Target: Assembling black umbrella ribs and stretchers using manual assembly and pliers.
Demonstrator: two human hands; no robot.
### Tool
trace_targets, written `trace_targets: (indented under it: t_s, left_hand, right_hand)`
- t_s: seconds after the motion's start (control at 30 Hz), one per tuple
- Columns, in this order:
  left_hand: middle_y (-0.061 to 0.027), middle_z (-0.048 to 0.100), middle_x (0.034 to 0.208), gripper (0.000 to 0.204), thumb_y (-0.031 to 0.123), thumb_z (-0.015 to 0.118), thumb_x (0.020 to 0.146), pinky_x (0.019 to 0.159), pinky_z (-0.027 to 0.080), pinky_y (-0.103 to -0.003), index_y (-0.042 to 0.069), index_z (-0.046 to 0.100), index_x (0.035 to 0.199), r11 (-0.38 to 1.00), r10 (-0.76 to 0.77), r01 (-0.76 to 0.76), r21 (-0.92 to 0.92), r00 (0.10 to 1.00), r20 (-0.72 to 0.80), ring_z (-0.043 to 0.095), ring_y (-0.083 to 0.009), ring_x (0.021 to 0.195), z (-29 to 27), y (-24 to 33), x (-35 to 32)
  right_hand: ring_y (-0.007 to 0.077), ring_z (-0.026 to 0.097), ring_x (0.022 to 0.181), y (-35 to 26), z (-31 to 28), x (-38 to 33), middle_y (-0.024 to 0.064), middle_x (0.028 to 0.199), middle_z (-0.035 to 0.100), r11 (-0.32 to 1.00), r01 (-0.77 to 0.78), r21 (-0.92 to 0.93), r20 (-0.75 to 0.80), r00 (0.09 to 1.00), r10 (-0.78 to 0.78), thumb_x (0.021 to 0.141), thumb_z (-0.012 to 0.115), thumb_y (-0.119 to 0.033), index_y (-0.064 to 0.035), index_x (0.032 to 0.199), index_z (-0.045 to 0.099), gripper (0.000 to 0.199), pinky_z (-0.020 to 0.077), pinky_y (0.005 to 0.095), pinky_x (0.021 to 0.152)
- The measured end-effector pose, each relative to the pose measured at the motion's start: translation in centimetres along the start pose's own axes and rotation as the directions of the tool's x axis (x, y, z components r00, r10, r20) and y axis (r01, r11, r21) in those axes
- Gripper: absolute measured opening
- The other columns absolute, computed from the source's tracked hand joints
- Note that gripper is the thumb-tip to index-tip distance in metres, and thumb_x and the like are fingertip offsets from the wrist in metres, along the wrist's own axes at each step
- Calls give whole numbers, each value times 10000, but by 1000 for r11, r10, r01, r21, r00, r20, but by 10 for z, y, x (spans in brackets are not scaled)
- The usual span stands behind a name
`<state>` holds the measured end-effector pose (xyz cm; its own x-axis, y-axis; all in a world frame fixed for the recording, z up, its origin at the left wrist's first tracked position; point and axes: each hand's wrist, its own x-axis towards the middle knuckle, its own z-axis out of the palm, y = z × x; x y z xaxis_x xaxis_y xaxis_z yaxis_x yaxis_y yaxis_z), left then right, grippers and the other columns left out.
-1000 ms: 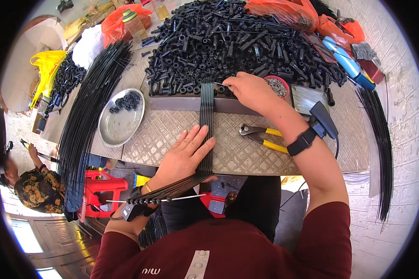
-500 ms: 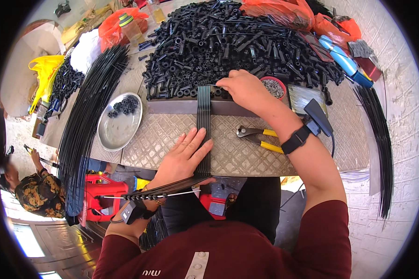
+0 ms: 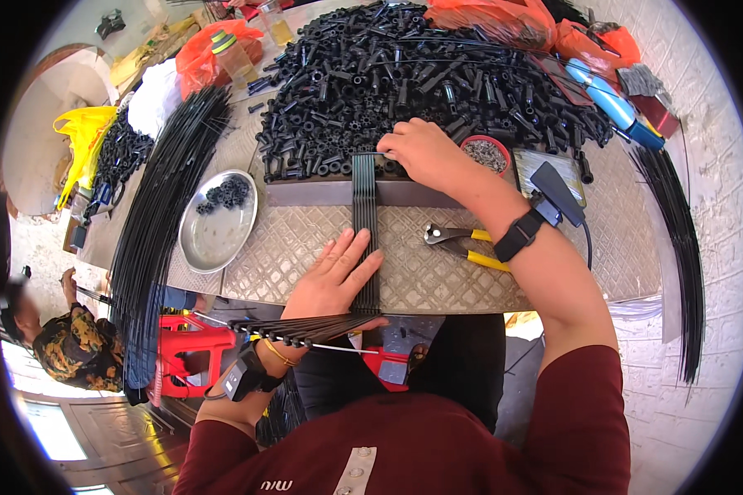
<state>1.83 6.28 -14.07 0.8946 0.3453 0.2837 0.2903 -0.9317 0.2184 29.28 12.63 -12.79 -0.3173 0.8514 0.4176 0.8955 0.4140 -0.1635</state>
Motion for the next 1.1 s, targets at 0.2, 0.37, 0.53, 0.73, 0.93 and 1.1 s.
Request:
trace_targets:
  t_s: [0.2,0.37,0.53,0.73,0.93,1.1]
  left_hand:
    - [-218,348,1394,781,532,668,700,1059,295,-477,53,458,1280,1000,-2,2,-31,1000,5,336,-401,1292,-6,3,2]
    - [-217,342,1399,779,535,656,708,1063,290,-473,54,454,1287,999,3,-3,-41,1000,5,329,-395,1298,-6,3,3]
    - [-212,321,1414,788,554,629,721,1074,271,-468,54,443,1301,998,-14,15,-60,1000,11,293,-387,1319,-7,2,-3]
    - [-196,291,1435,800,509,681,690,1070,281,-463,61,430,1303,998,-55,55,-42,998,12,281,-376,1331,-10,4,-6]
    - [-189,321,1418,807,466,718,671,1062,301,-454,86,412,1314,995,11,-16,-95,998,-58,302,-359,1324,-4,-1,-2]
    - [-189,318,1420,850,463,721,667,1071,283,-450,49,380,1326,996,-49,44,-81,997,-63,294,-362,1326,-8,-4,-18]
  right_hand:
    - [301,574,854,-5,2,10,110,855,630,980,-91,176,-29,995,98,855,566,-150,-110,1096,597,246,451,410,754]
    - [318,584,812,-7,9,16,112,834,634,972,-152,177,-29,987,160,850,583,-172,-115,1120,586,276,456,429,734]
    - [247,539,824,-10,2,10,44,800,612,990,-125,66,-128,983,133,822,606,-183,-131,978,611,164,406,383,736]
    - [239,512,807,-13,-1,1,20,773,579,992,-116,-55,-79,991,111,808,602,-168,-114,825,603,57,379,371,722]
    - [279,564,860,-6,-15,-1,73,858,611,989,-145,0,-169,975,143,777,639,-204,-113,935,642,182,450,388,754]
    - [342,591,778,46,-81,-49,181,819,600,918,-396,-26,-86,916,392,828,600,-171,-10,887,579,172,458,379,692]
